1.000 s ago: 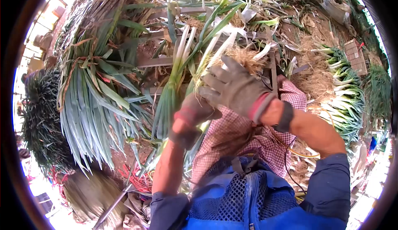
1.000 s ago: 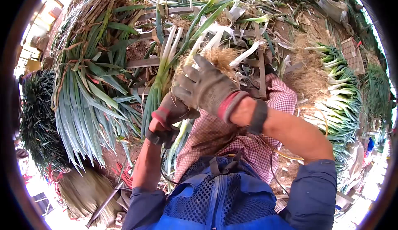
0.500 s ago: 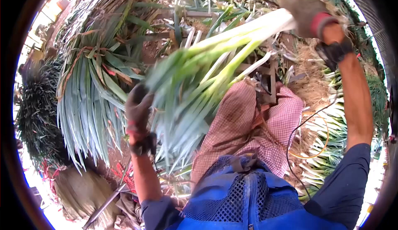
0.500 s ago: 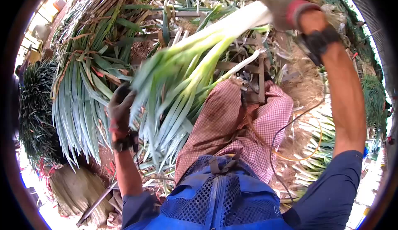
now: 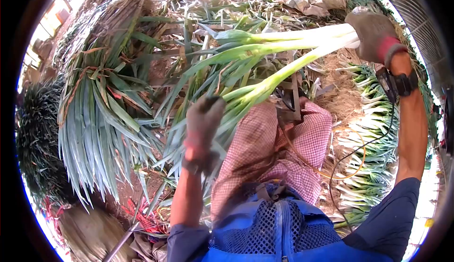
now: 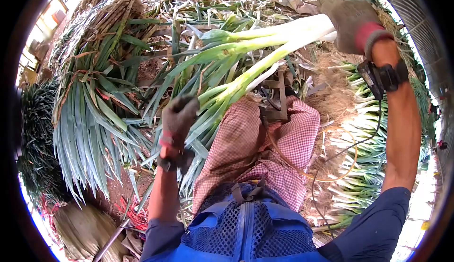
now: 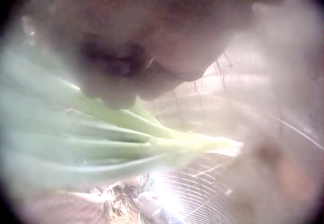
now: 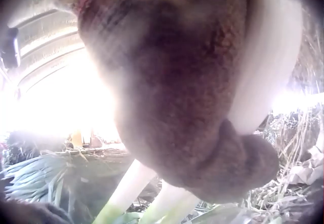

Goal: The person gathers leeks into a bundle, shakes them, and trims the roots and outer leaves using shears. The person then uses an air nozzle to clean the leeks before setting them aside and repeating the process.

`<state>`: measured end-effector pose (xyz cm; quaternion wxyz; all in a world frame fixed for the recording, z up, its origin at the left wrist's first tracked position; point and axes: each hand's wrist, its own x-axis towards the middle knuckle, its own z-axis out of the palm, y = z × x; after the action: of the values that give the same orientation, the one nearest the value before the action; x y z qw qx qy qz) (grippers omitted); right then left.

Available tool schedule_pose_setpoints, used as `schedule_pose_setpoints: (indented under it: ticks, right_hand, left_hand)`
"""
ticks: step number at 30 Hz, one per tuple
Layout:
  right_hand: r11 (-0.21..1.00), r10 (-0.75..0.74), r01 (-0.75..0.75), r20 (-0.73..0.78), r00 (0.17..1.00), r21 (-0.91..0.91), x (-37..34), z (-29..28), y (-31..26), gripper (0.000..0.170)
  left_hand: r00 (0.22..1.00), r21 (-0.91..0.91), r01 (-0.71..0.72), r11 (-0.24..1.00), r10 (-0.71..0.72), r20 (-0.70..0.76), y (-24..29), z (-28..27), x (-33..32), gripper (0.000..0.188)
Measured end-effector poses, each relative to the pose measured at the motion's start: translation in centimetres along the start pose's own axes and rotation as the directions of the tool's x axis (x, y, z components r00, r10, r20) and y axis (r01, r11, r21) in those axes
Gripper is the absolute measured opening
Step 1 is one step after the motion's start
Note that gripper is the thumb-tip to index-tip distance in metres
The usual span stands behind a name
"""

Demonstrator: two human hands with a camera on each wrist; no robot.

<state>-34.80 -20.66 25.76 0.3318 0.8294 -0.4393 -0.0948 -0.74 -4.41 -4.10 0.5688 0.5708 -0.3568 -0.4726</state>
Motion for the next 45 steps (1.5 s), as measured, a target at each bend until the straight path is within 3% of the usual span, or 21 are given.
schedule_pose_setpoints:
  ticks: [2, 4, 7, 8, 11, 12, 15, 17, 25, 26, 27, 29, 30, 31, 32, 33, 34, 36, 37, 39, 45]
  right_hand:
    - [1.000, -0.016, 0.016, 0.038, 0.999, -0.008, -1.2, -0.4, 0.4, 0.035]
    - [0.998, -0.054, 0.053, -0.072, 0.996, -0.018, -2.5, -1.0, 0.1, 0.040]
    - [0.997, -0.073, 0.073, -0.072, 0.995, -0.007, -3.9, -2.1, 0.3, 0.041]
    - [0.996, -0.084, 0.084, -0.099, 0.992, -0.009, -4.5, -2.4, 0.1, 0.041]
    - [0.998, -0.055, 0.053, -0.085, 0.995, -0.026, -5.7, -2.0, 0.0, 0.041]
    - [0.996, -0.083, 0.080, -0.137, 0.987, -0.026, -6.0, -1.8, -0.1, 0.042]
    - [0.995, -0.100, 0.099, -0.121, 0.988, -0.014, -6.5, -0.1, 0.1, 0.047]
    - [0.993, -0.116, 0.118, -0.123, 0.986, 0.006, -6.3, 0.9, -0.5, 0.049]
    - [0.980, -0.175, 0.195, -0.329, 0.928, 0.028, -5.6, 0.7, -5.3, 0.041]
    - [0.980, -0.181, 0.199, -0.407, 0.895, 0.001, -5.5, 0.9, -5.6, 0.035]
    - [0.981, -0.178, 0.193, -0.423, 0.888, -0.008, -5.6, 0.9, -5.5, 0.030]
    - [0.981, -0.180, 0.193, -0.446, 0.877, -0.016, -5.6, 0.8, -5.5, 0.026]
    - [0.979, -0.187, 0.202, -0.453, 0.872, -0.016, -5.7, 0.8, -5.7, 0.026]
    - [0.980, -0.188, 0.199, -0.437, 0.880, -0.022, -5.8, 0.9, -5.9, 0.029]
    - [0.978, -0.194, 0.208, -0.437, 0.878, -0.017, -5.9, 1.1, -6.1, 0.029]
    - [0.978, -0.194, 0.207, -0.419, 0.887, -0.014, -5.9, 1.2, -6.3, 0.029]
    - [0.979, -0.191, 0.203, -0.403, 0.895, -0.013, -5.9, 1.2, -6.5, 0.030]
    - [0.978, -0.195, 0.208, -0.417, 0.888, -0.015, -5.9, 1.2, -7.2, 0.031]
    - [0.978, -0.196, 0.208, -0.425, 0.883, -0.019, -5.9, 1.1, -7.5, 0.032]
    - [0.978, -0.193, 0.208, -0.426, 0.884, -0.013, -6.0, 0.6, -8.0, 0.034]
    - [0.977, -0.180, 0.208, -0.370, 0.912, 0.036, -7.1, 1.7, -8.0, 0.036]
  left_hand:
    - [0.982, 0.269, -0.166, 0.949, 0.184, -0.045, -0.6, 1.2, 4.7, 0.028]
    - [1.000, 0.592, 0.018, 0.806, -0.005, -0.023, 0.5, 1.7, 8.6, 0.030]
    - [0.996, 0.823, -0.020, 0.568, -0.059, 0.065, -0.8, 1.6, 12.9, 0.034]
    - [0.996, 0.824, -0.020, 0.566, -0.058, 0.064, -3.1, 1.1, 14.2, 0.034]
    - [0.914, 0.192, -0.313, 0.930, 0.239, 0.328, -7.3, 0.4, 15.2, 0.045]
    - [0.937, 0.429, -0.279, 0.859, 0.146, 0.316, -5.3, -0.3, 13.7, 0.045]
    - [0.912, 0.738, -0.406, 0.538, 0.291, 0.290, -9.4, -3.8, 13.8, 0.034]
    - [0.999, 0.623, -0.041, 0.782, 0.015, 0.047, -5.6, -4.6, 9.5, 0.030]
    - [0.959, 0.646, -0.053, 0.762, 0.220, -0.180, -10.8, -11.4, 8.2, 0.029]
    - [0.981, 0.734, 0.131, 0.666, 0.019, -0.192, -9.8, -11.9, 7.7, 0.027]
    - [0.999, 0.836, -0.025, 0.548, -0.011, 0.037, -8.7, -12.9, 6.1, 0.026]
    - [0.969, 0.854, -0.040, 0.519, -0.187, 0.160, -2.0, -12.5, 2.5, 0.023]
    - [0.949, 0.800, 0.134, 0.585, -0.307, 0.066, 1.6, -11.1, 0.9, 0.023]
    - [0.974, 0.423, 0.149, 0.894, -0.206, 0.090, 3.3, -9.9, -0.4, 0.021]
    - [0.981, 0.375, 0.171, 0.911, -0.194, 0.023, 5.9, -8.5, -0.8, 0.021]
    - [0.999, 0.417, -0.026, 0.909, 0.014, 0.031, 4.9, -7.7, 0.0, 0.024]
    - [0.973, 0.456, -0.223, 0.862, 0.226, 0.050, 4.1, -6.9, 1.2, 0.028]
    - [0.889, 0.710, -0.443, 0.548, 0.373, 0.267, 4.5, -4.8, 3.6, 0.039]
    - [0.889, 0.710, -0.443, 0.547, 0.373, 0.267, 4.5, -3.3, 4.5, 0.039]
    - [0.943, 0.486, 0.065, 0.872, -0.213, 0.257, 4.4, -0.8, 5.6, 0.046]
    - [0.862, 0.245, 0.137, 0.960, -0.238, 0.447, 2.4, -1.3, 6.8, 0.037]
